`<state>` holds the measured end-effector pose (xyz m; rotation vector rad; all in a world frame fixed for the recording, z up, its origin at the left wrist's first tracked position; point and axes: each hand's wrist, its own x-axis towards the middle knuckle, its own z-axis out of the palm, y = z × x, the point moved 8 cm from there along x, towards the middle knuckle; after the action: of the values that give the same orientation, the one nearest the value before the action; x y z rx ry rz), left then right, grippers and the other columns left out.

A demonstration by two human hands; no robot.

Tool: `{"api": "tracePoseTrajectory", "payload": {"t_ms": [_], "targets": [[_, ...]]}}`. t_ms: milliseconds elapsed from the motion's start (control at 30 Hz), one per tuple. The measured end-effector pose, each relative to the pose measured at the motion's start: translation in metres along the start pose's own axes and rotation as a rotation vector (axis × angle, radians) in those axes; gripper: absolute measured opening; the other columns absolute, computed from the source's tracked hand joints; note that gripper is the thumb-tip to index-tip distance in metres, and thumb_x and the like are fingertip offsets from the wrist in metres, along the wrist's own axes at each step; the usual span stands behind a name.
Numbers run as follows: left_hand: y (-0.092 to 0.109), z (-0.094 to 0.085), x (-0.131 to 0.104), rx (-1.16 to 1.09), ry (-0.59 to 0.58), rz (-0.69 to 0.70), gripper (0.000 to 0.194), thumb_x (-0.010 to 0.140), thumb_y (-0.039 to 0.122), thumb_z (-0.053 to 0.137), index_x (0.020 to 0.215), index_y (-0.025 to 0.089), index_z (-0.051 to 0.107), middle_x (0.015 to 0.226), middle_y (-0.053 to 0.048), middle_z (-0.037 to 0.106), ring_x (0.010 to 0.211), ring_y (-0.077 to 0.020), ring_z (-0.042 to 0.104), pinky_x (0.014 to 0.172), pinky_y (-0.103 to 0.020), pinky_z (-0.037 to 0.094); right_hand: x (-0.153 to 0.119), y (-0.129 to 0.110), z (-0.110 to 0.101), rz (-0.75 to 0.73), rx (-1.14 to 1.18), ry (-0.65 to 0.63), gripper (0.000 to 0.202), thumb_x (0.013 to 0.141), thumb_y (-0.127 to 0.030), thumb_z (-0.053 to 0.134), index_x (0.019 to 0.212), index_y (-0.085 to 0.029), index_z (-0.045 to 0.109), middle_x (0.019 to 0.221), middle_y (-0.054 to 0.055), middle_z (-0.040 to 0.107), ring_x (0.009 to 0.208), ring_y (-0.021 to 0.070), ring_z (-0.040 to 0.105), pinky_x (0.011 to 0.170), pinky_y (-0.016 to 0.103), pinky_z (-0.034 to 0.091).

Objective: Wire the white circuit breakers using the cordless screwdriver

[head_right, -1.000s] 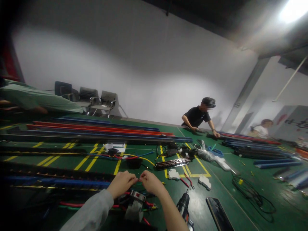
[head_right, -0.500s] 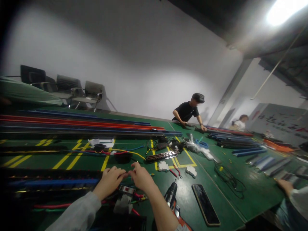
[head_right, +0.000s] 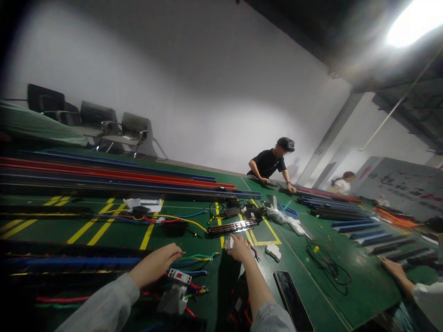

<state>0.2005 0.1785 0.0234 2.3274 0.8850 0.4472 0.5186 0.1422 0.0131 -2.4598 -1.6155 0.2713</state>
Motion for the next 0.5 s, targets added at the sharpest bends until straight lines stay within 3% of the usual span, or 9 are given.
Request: {"api": "tracePoseTrajectory", "payload": {"t_ms": [100, 233, 333, 400, 500], "targets": [[-0.005, 0.004, 0.001, 0.004, -0.035, -0.018, 0.032, 0.098, 0.035, 0.035, 0.101, 0.022, 0.064, 0.104, -0.006, 0.067, 0.097, -0.018, 0.063, 0.09, -0.027, 0.042, 0.003, 0.002, 0.003, -0.03, 0.1, -0.04, 0.074, 0.054, -0.026, 0.084, 0.125, -0.025, 0.061, 0.13, 0.013, 0.054, 0.121, 0.0317, 0.052, 0.099, 0.042, 0.036], [-0.008, 0.002, 0.002, 0.006, -0.01, -0.072, 0.03, 0.098, 0.035, 0.036, 0.103, 0.023, 0.063, 0.102, -0.006, 0.068, 0.098, -0.0191, 0.063, 0.09, -0.029, 0.043, -0.001, -0.004, -0.009, -0.076, 0.28, -0.038, 0.071, 0.049, -0.026, 0.087, 0.115, -0.02, 0.065, 0.124, 0.014, 0.059, 0.122, 0.036, 0.049, 0.104, 0.048, 0.031], [-0.005, -0.002, 0.003, -0.033, 0.041, -0.075, 0.03, 0.096, 0.034, 0.036, 0.106, 0.022, 0.063, 0.101, -0.007, 0.069, 0.101, -0.0202, 0.061, 0.093, -0.031, 0.043, -0.015, -0.023, -0.02, -0.124, 0.453, -0.031, 0.061, 0.067, -0.042, 0.078, 0.122, -0.021, 0.059, 0.121, 0.012, 0.062, 0.113, 0.0309, 0.057, 0.098, 0.045, 0.04], [-0.003, -0.006, 0.004, -0.072, 0.074, -0.072, 0.03, 0.096, 0.033, 0.037, 0.108, 0.022, 0.062, 0.101, -0.007, 0.069, 0.104, -0.0212, 0.06, 0.096, -0.033, 0.042, -0.032, -0.043, -0.024, -0.16, 0.656, -0.078, 0.054, 0.084, -0.056, 0.057, 0.126, -0.023, 0.055, 0.117, 0.011, 0.064, 0.098, 0.0247, 0.064, 0.085, 0.04, 0.049], [-0.002, -0.01, 0.005, -0.112, 0.1, -0.062, 0.031, 0.096, 0.033, 0.035, 0.107, 0.021, 0.061, 0.104, -0.008, 0.069, 0.107, -0.0208, 0.059, 0.099, -0.034, 0.041, -0.063, -0.079, -0.022, -0.17, 1.283, -0.276, 0.055, 0.092, -0.061, 0.041, 0.126, -0.02, 0.054, 0.105, 0.012, 0.069, 0.073, 0.0177, 0.065, 0.067, 0.032, 0.052]]}}
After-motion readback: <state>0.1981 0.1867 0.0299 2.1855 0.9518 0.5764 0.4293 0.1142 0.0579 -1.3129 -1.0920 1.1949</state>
